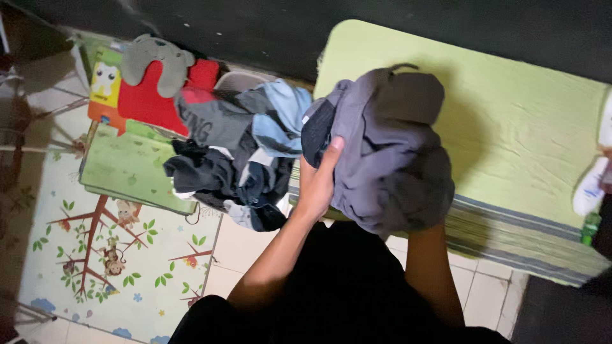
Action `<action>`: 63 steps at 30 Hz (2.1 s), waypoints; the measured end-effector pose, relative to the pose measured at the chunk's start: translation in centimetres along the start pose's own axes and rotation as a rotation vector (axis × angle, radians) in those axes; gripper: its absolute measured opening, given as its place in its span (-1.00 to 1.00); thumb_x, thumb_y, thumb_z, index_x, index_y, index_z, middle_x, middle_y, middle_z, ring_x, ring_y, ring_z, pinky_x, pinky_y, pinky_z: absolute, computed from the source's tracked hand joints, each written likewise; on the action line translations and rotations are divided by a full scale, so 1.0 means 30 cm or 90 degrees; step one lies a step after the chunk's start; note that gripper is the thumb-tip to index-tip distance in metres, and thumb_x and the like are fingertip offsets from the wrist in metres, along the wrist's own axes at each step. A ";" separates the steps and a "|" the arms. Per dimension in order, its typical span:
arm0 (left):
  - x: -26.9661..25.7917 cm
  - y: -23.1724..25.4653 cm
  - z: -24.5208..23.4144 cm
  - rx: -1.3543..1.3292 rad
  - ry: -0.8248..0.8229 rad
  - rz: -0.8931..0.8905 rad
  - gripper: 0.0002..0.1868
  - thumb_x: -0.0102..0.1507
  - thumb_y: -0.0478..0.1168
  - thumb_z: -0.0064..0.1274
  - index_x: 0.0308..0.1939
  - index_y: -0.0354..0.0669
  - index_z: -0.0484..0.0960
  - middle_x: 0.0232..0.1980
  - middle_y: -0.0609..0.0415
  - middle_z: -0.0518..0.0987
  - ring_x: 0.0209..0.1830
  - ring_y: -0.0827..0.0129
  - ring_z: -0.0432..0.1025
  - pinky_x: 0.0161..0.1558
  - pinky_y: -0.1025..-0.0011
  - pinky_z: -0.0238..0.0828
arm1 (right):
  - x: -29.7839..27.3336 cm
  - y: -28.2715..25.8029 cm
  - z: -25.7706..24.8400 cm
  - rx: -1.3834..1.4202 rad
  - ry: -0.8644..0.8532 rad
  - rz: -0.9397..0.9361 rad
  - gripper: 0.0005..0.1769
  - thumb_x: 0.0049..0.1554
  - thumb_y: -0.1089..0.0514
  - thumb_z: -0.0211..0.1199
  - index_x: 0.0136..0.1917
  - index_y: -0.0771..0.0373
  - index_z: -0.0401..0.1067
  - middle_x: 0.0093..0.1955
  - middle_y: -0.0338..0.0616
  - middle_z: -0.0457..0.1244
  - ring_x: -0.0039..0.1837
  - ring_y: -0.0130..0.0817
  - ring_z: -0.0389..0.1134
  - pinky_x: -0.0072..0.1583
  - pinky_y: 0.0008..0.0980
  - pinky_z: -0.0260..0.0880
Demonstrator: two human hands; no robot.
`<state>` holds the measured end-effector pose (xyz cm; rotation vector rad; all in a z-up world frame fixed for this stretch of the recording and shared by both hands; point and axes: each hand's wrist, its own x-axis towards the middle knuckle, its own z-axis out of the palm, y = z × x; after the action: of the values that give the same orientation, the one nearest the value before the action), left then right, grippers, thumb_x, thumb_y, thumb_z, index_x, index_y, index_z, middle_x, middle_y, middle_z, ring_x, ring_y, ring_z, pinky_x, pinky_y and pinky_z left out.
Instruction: The person folds a blue jersey and a gray zippered top by hand on a green surface and places them into a black suitcase.
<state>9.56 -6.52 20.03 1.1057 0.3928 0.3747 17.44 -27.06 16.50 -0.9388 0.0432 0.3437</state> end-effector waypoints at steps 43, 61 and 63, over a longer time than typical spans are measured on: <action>-0.020 -0.555 0.397 0.293 -0.411 -0.071 -0.60 0.15 -0.39 0.23 0.07 -0.20 0.59 -0.27 0.21 0.53 -0.26 0.54 0.39 -0.19 0.56 0.39 | -0.011 -0.330 -0.412 0.167 0.046 -0.067 -0.51 0.00 0.35 0.32 0.23 0.30 0.37 0.23 -0.15 0.29 0.31 -0.33 0.37 0.37 -0.34 0.37; 0.064 -0.332 0.554 0.340 -0.403 0.193 -0.55 0.26 -0.24 0.33 -0.15 -0.46 0.34 -0.25 0.05 0.27 -0.27 0.44 0.17 -0.24 0.49 0.09 | -0.172 -0.610 -0.395 0.174 -0.198 -0.218 -0.35 -0.16 0.26 0.20 0.25 0.30 0.32 0.26 0.07 0.27 0.32 -0.10 0.29 0.38 -0.27 0.32; 0.038 -0.380 0.572 0.296 -0.389 0.006 -0.64 0.35 -0.25 0.30 -0.20 -0.42 0.40 -0.40 0.22 0.22 -0.40 0.57 0.08 -0.39 0.56 0.02 | -0.180 -0.647 -0.451 -0.044 -0.059 -0.207 -0.29 -0.24 0.27 0.12 0.26 0.31 0.35 0.22 -0.03 0.25 0.26 -0.18 0.26 0.30 -0.37 0.24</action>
<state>19.95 -23.97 16.27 1.6061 -0.0784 -0.0653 19.81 -49.80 24.64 -0.9798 -0.2060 0.0878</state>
